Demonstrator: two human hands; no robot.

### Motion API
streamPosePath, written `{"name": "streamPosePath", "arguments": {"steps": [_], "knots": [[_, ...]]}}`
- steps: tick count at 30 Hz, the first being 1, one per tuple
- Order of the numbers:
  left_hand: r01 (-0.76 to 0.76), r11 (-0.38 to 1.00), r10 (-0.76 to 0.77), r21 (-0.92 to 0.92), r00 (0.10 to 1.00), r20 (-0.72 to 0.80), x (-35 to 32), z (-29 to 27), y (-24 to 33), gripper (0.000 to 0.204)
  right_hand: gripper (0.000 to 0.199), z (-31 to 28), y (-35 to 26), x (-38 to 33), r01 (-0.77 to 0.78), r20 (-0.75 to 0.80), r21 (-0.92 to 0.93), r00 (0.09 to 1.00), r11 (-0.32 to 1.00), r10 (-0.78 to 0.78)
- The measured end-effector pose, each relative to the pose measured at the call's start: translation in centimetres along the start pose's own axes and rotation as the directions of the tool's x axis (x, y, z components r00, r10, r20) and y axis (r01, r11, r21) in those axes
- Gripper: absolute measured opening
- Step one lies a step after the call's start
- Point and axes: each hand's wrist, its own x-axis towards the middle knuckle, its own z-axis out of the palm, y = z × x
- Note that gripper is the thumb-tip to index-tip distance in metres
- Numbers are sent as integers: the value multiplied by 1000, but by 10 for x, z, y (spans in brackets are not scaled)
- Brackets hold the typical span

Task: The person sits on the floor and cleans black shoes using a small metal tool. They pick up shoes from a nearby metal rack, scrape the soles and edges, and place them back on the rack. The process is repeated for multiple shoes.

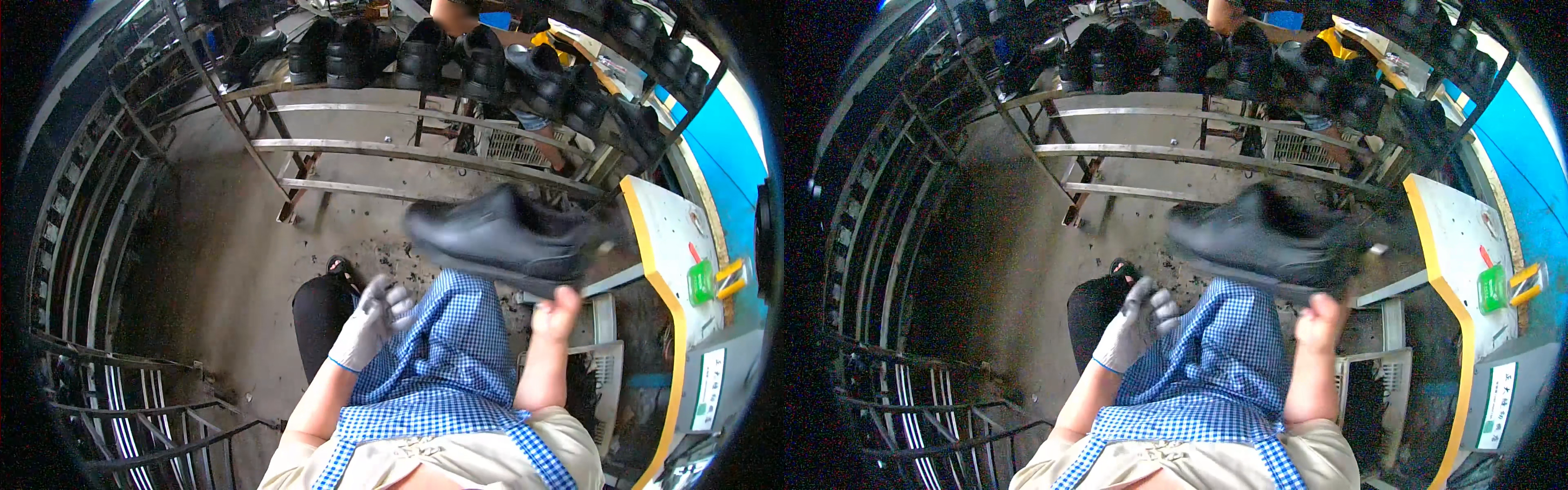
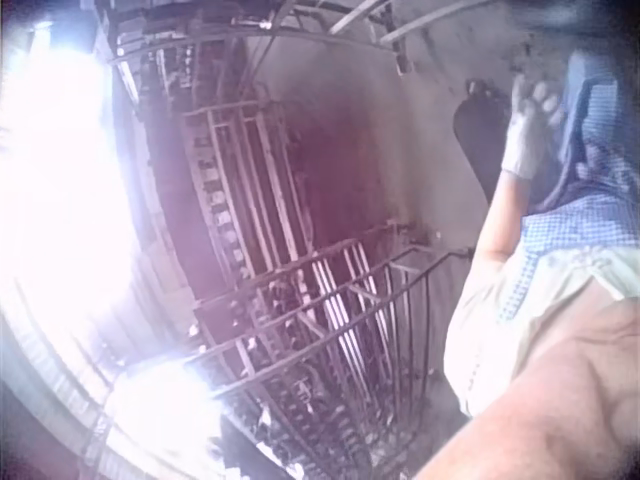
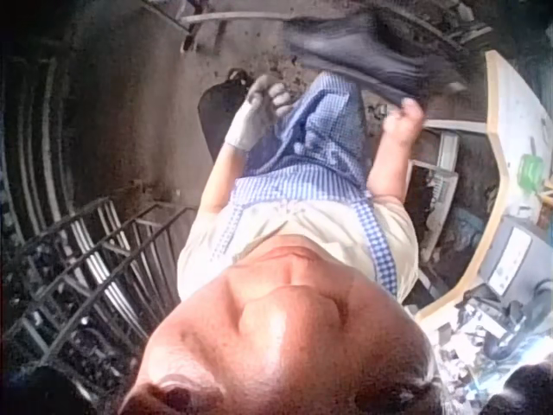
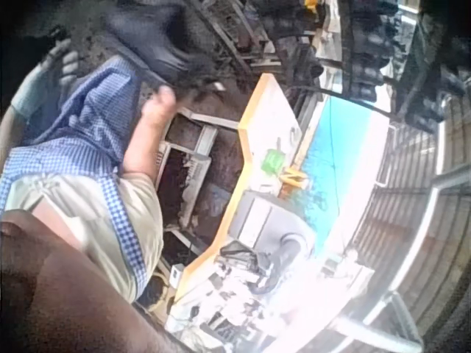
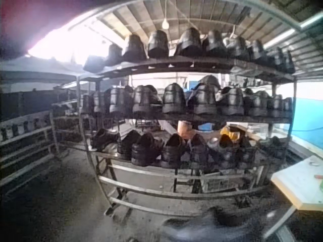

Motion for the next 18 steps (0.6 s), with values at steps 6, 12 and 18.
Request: {"name": "streamPosePath", "arguments": {"steps": [6, 12, 18], "knots": [[-204, 978, 201, 50, 836, -511, -7, 9, 43, 45, 91, 53, 43, -58, -3, 771, -294, 590, 956, 239], [-374, 927, 321, -19, 820, -473, -15, -16, 70, 45, 90, 48, 79, -52, 101, 947, -257, 226, 961, 230], [-441, 827, 560, 348, 693, -454, -21, -23, 84, 43, 90, 20, 110, -52, 29, 887, -402, 259, 915, 382]]}}
